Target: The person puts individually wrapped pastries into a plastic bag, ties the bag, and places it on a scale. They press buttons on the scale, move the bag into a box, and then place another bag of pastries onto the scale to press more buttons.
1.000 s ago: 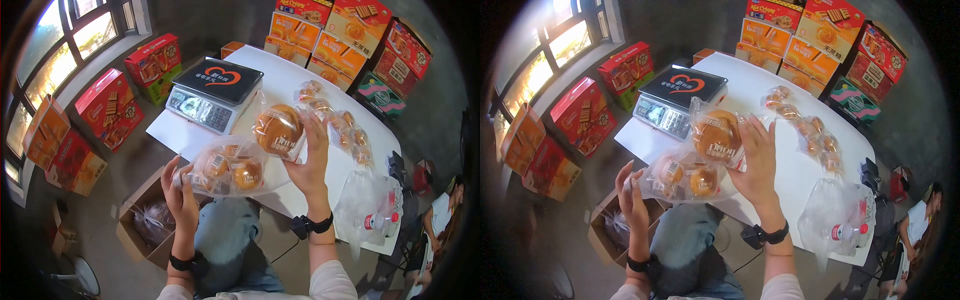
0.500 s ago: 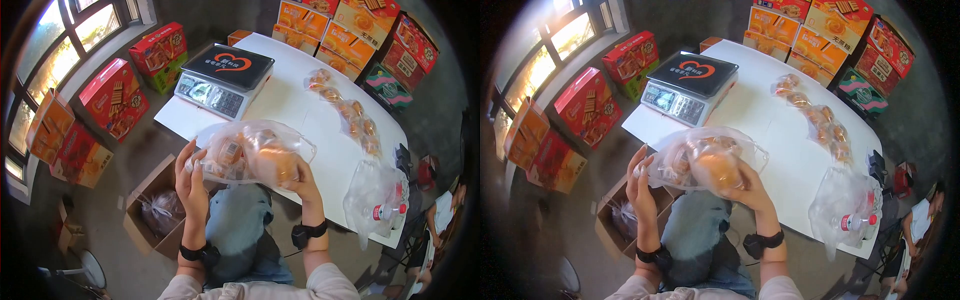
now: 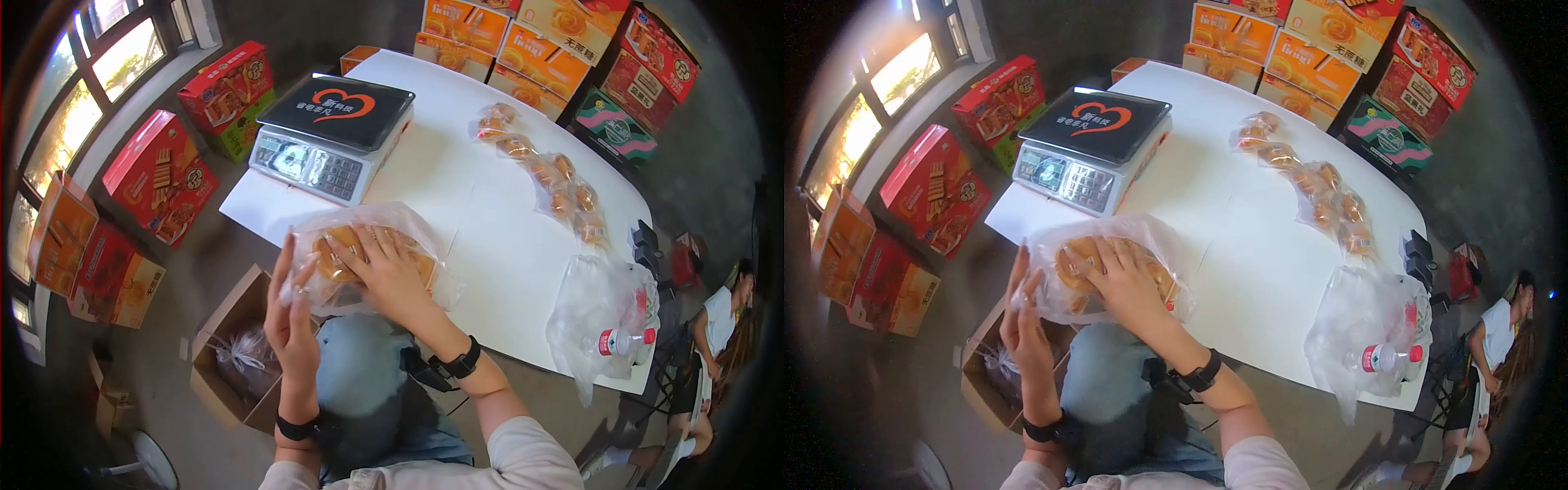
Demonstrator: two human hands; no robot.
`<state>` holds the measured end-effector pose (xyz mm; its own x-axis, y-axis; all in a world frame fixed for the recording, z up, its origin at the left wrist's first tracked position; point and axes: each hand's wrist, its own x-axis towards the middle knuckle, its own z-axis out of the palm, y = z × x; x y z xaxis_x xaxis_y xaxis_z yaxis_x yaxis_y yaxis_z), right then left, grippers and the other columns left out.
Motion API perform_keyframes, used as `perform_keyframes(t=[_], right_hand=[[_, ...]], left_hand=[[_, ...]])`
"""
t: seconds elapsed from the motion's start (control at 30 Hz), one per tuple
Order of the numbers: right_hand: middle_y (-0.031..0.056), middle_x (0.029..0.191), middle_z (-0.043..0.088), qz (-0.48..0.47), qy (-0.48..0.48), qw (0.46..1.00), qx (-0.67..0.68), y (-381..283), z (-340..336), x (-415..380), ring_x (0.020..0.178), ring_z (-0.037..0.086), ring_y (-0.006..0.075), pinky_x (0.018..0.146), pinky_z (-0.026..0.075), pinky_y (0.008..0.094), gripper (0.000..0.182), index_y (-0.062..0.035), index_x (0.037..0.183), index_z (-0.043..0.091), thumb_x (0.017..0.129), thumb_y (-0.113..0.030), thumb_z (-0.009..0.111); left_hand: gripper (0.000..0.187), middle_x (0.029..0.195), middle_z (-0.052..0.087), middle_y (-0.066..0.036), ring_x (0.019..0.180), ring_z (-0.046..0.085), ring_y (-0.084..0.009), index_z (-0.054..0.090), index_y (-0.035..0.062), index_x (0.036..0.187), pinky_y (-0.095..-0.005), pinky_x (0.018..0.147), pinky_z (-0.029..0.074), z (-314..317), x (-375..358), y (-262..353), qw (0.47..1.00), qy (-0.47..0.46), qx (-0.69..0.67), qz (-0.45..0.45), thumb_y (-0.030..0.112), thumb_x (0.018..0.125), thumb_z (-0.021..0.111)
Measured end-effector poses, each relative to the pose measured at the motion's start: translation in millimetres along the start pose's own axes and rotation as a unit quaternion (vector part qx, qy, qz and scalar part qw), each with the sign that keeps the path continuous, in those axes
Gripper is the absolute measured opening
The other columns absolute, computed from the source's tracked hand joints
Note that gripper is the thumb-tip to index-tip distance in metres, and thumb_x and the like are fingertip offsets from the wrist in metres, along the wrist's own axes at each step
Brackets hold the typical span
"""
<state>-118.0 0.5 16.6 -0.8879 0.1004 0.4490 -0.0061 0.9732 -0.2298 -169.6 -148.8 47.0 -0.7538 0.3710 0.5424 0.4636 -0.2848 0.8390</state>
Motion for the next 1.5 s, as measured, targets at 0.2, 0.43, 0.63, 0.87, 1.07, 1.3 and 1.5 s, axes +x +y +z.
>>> perform_keyframes(t=[0.2, 0.43, 0.63, 0.87, 1.07, 1.3, 1.5], right_hand=[[0.0166, 0.136, 0.034, -0.048, 0.015, 0.984, 0.172, -9.4, -46.7, -15.2, 0.124, 0.035, 0.0342, 0.102, 0.028, 0.0457, 0.066, -0.0094, 0.130, 0.039, 0.070, -0.014, 0.067], [0.0126, 0.106, 0.058, -0.052, 0.258, 0.943, 0.205, 47.6, -83.8, -67.3, 0.090, 0.057, 0.0270, 0.076, 0.046, 0.0362, 0.028, -0.0027, 0.099, 0.057, 0.071, 0.001, 0.052], [0.0124, 0.102, 0.055, 0.247, 0.329, 0.909, -0.076, 219.9, -61.4, -97.9, 0.096, 0.051, 0.0322, 0.086, 0.039, 0.0412, 0.041, -0.0010, 0.108, 0.052, 0.071, -0.012, 0.065], [0.0207, 0.118, 0.043, 0.379, 0.178, 0.828, -0.374, 373.6, -61.3, -142.2, 0.108, 0.041, 0.0422, 0.092, 0.033, 0.0517, 0.075, -0.0103, 0.127, 0.037, 0.064, -0.032, 0.072], [0.0246, 0.125, 0.039, 0.555, 0.073, 0.794, -0.236, 385.9, -47.9, -145.4, 0.115, 0.038, 0.0410, 0.094, 0.031, 0.0520, 0.086, -0.0168, 0.134, 0.030, 0.063, -0.038, 0.073], [0.0193, 0.132, 0.036, 0.402, 0.347, 0.747, 0.401, 281.4, -67.1, -133.0, 0.119, 0.039, 0.0325, 0.093, 0.033, 0.0517, 0.072, -0.0060, 0.135, 0.026, 0.076, -0.034, 0.056], [0.0202, 0.140, 0.023, 0.238, 0.292, 0.458, 0.805, 158.0, -110.5, -114.3, 0.128, 0.023, 0.0396, 0.102, 0.016, 0.0587, 0.078, -0.0101, 0.139, 0.018, 0.077, -0.051, 0.045]], left_hand=[[0.037, 0.137, 0.033, -0.020, 0.127, 0.032, -0.0308, 0.050, -0.0028, 0.119, -0.0407, 0.104, 0.023, -2.6, 2.8, 0.3, 1.000, 0.025, 0.013, -0.003, 0.011, 0.087, 0.037], [0.040, 0.137, 0.032, -0.022, 0.127, 0.032, -0.0330, 0.048, -0.0029, 0.121, -0.0435, 0.103, 0.027, 2.6, 1.3, -6.9, 1.000, 0.015, -0.002, 0.013, 0.013, 0.085, 0.042], [0.040, 0.134, 0.036, -0.023, 0.125, 0.035, -0.0334, 0.048, -0.0012, 0.121, -0.0438, 0.101, 0.030, -0.5, -0.7, -10.4, 0.998, 0.033, 0.039, 0.020, 0.013, 0.084, 0.042], [0.038, 0.132, 0.037, -0.023, 0.124, 0.036, -0.0339, 0.049, 0.0010, 0.120, -0.0451, 0.101, 0.030, 9.6, -3.3, -15.4, 0.997, 0.056, 0.053, 0.002, 0.016, 0.085, 0.043], [0.039, 0.133, 0.037, -0.023, 0.123, 0.037, -0.0331, 0.048, -0.0011, 0.119, -0.0442, 0.100, 0.031, 16.1, -1.4, -17.8, 0.997, 0.058, 0.037, -0.023, 0.018, 0.085, 0.045], [0.041, 0.132, 0.038, -0.023, 0.122, 0.038, -0.0331, 0.047, -0.0037, 0.119, -0.0440, 0.101, 0.030, 14.6, -2.3, -16.7, 0.998, 0.050, 0.042, 0.001, 0.017, 0.083, 0.044], [0.045, 0.131, 0.039, -0.022, 0.123, 0.038, -0.0325, 0.043, -0.0069, 0.122, -0.0440, 0.103, 0.026, 16.8, -0.4, -14.5, 0.998, 0.045, 0.048, 0.002, 0.015, 0.082, 0.042]])
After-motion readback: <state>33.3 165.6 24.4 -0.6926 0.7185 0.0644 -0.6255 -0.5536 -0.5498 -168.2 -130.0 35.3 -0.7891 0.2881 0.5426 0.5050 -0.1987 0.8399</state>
